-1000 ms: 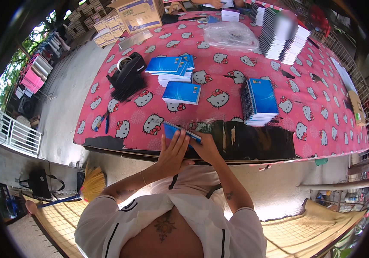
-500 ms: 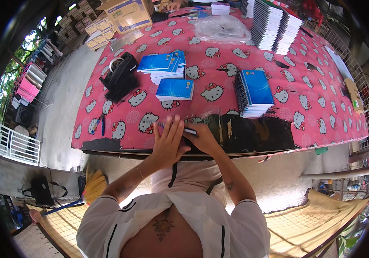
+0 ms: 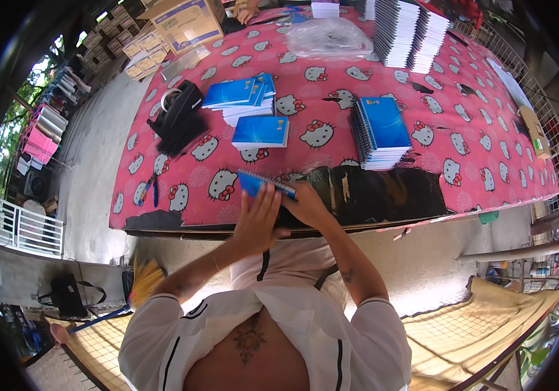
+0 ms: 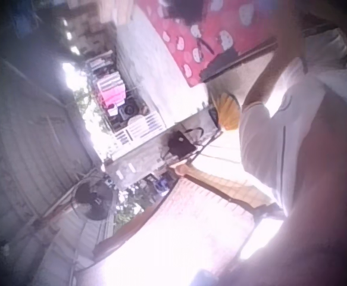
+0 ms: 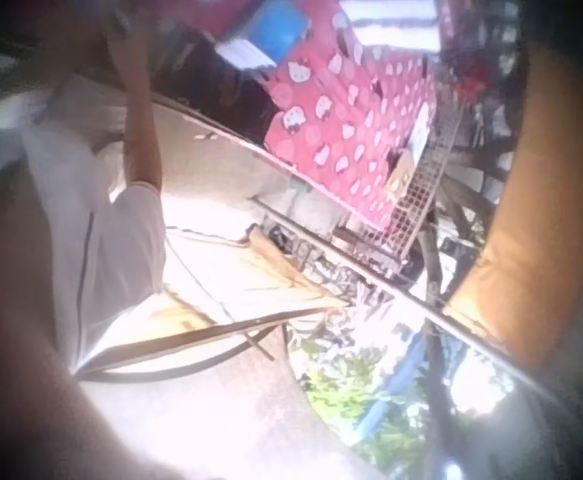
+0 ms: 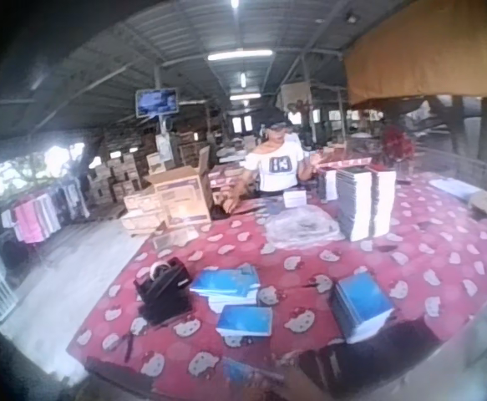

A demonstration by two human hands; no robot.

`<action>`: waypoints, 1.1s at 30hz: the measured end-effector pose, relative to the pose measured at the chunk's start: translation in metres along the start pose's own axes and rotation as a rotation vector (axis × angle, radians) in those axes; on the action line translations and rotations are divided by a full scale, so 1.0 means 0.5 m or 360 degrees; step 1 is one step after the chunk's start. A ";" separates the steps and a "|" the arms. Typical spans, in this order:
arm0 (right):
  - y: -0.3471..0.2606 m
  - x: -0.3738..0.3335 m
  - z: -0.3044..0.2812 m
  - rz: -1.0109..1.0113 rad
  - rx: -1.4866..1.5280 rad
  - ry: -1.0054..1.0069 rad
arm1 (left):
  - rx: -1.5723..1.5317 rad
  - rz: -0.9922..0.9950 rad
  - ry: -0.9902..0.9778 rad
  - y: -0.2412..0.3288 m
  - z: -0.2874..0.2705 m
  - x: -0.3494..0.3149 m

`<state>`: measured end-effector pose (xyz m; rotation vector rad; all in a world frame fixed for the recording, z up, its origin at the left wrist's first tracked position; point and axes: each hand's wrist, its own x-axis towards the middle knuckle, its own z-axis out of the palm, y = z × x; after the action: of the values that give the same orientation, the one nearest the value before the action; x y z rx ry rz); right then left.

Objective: The person applies small adhesive labels to the covers of blue booklets and places them in a stack on a table.

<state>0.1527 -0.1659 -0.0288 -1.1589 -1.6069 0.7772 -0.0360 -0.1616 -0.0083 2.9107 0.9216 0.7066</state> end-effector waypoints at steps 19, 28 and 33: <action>0.008 0.002 0.088 -0.0209 -0.0153 -0.0266 | 0.0061 -0.0139 0.0068 -0.046 -0.080 -0.022; -0.006 0.025 0.076 -0.0288 -0.0150 -0.0393 | 0.0171 -0.0561 0.0413 0.013 -0.093 -0.031; -0.023 0.042 0.063 -0.0128 0.0038 -0.0579 | 0.0031 -0.0334 0.0408 -0.022 -0.110 -0.020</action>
<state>0.1175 -0.1488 -0.0219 -0.9668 -1.9237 0.9934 -0.0724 -0.1647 0.0353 2.7245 1.2397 1.0738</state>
